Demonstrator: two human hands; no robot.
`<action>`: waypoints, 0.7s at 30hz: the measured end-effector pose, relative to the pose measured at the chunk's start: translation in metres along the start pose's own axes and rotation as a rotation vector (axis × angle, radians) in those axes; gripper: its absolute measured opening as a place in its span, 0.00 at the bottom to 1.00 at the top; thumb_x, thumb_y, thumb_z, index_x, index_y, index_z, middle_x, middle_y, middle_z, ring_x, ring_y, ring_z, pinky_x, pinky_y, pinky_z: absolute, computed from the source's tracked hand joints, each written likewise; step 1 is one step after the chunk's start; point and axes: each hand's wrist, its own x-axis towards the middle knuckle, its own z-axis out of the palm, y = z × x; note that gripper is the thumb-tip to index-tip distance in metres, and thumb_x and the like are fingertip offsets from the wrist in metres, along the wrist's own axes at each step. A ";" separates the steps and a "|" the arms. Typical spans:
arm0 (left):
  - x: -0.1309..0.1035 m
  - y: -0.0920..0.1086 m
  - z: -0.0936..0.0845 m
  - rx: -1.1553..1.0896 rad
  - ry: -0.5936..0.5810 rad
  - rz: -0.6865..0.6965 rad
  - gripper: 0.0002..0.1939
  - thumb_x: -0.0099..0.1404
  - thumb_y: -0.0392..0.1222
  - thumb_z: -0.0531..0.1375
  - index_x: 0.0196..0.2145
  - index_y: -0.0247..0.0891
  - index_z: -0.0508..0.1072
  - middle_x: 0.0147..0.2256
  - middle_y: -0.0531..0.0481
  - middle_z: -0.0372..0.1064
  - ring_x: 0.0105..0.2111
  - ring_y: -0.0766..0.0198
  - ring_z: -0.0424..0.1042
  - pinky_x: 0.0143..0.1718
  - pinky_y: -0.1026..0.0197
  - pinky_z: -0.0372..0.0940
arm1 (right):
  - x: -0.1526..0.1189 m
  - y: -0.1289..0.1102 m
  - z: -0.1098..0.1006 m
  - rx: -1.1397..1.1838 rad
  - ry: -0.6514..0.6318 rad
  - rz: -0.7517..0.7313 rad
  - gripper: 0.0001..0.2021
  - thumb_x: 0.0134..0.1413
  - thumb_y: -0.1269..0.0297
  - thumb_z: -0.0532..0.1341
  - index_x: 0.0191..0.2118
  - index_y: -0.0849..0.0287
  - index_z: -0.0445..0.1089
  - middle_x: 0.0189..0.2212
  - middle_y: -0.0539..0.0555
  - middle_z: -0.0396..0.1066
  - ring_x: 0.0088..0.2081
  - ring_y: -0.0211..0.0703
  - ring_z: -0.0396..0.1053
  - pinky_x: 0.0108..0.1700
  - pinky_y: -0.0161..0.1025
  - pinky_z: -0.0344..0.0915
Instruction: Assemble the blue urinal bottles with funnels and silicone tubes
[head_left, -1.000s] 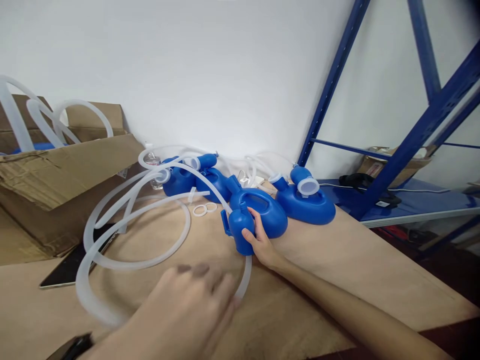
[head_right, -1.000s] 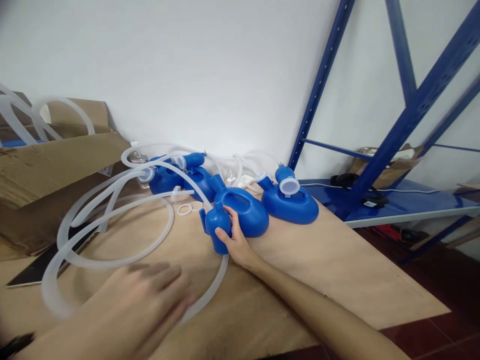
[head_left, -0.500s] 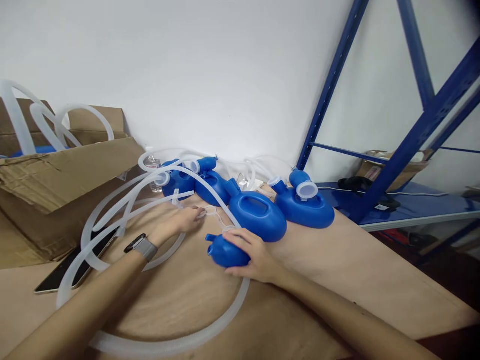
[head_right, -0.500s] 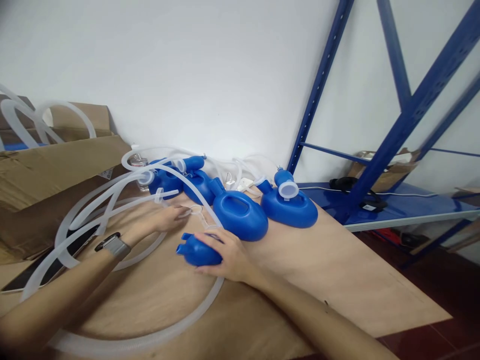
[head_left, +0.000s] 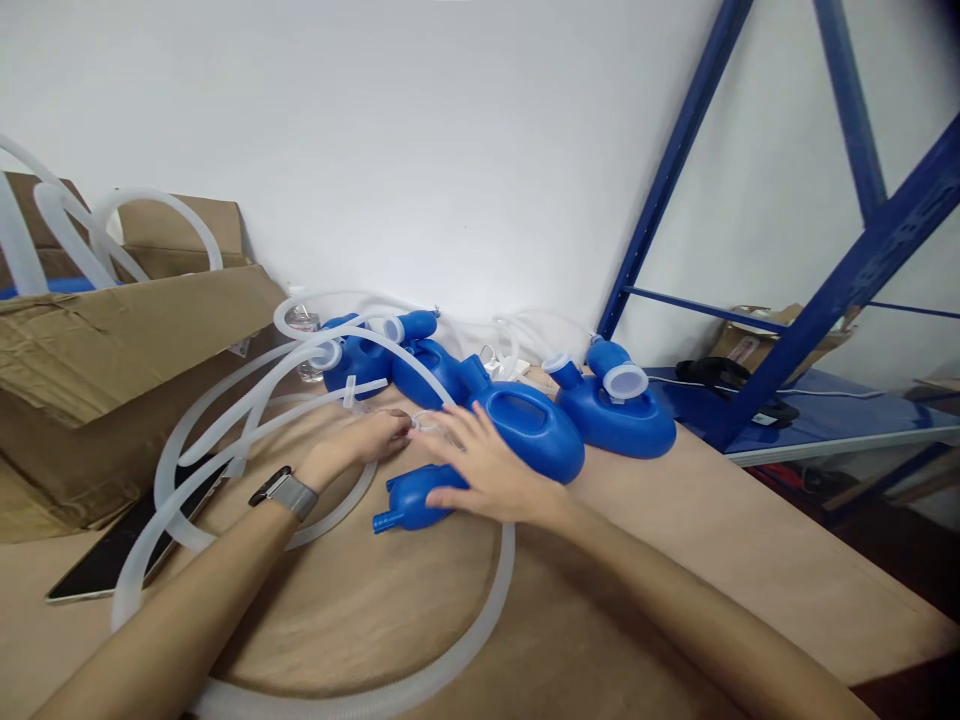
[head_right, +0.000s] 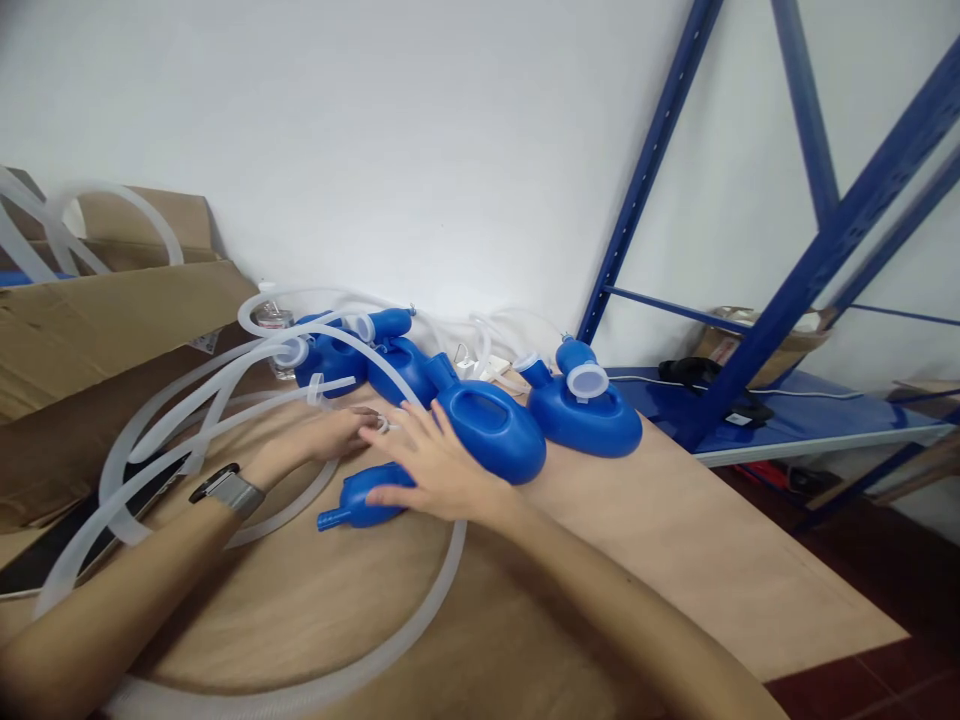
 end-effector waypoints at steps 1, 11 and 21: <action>-0.001 0.000 -0.002 -0.001 -0.014 -0.011 0.10 0.67 0.42 0.55 0.39 0.38 0.76 0.40 0.43 0.76 0.38 0.55 0.73 0.41 0.56 0.67 | 0.002 0.006 -0.009 -0.008 0.102 0.072 0.29 0.61 0.45 0.66 0.67 0.37 0.66 0.69 0.49 0.62 0.73 0.66 0.50 0.76 0.63 0.30; -0.016 0.027 -0.065 -0.126 -0.042 -0.038 0.13 0.64 0.53 0.62 0.39 0.41 0.75 0.39 0.48 0.76 0.38 0.56 0.74 0.37 0.59 0.65 | -0.023 0.083 -0.073 -0.146 0.208 0.470 0.24 0.66 0.44 0.60 0.56 0.54 0.76 0.57 0.61 0.74 0.60 0.64 0.70 0.63 0.60 0.63; -0.001 0.075 -0.048 -0.379 0.370 0.127 0.34 0.67 0.59 0.63 0.64 0.39 0.69 0.57 0.39 0.72 0.53 0.48 0.74 0.53 0.47 0.71 | -0.045 0.075 -0.087 0.158 0.044 0.331 0.24 0.62 0.46 0.65 0.59 0.48 0.77 0.58 0.51 0.76 0.62 0.64 0.70 0.67 0.60 0.61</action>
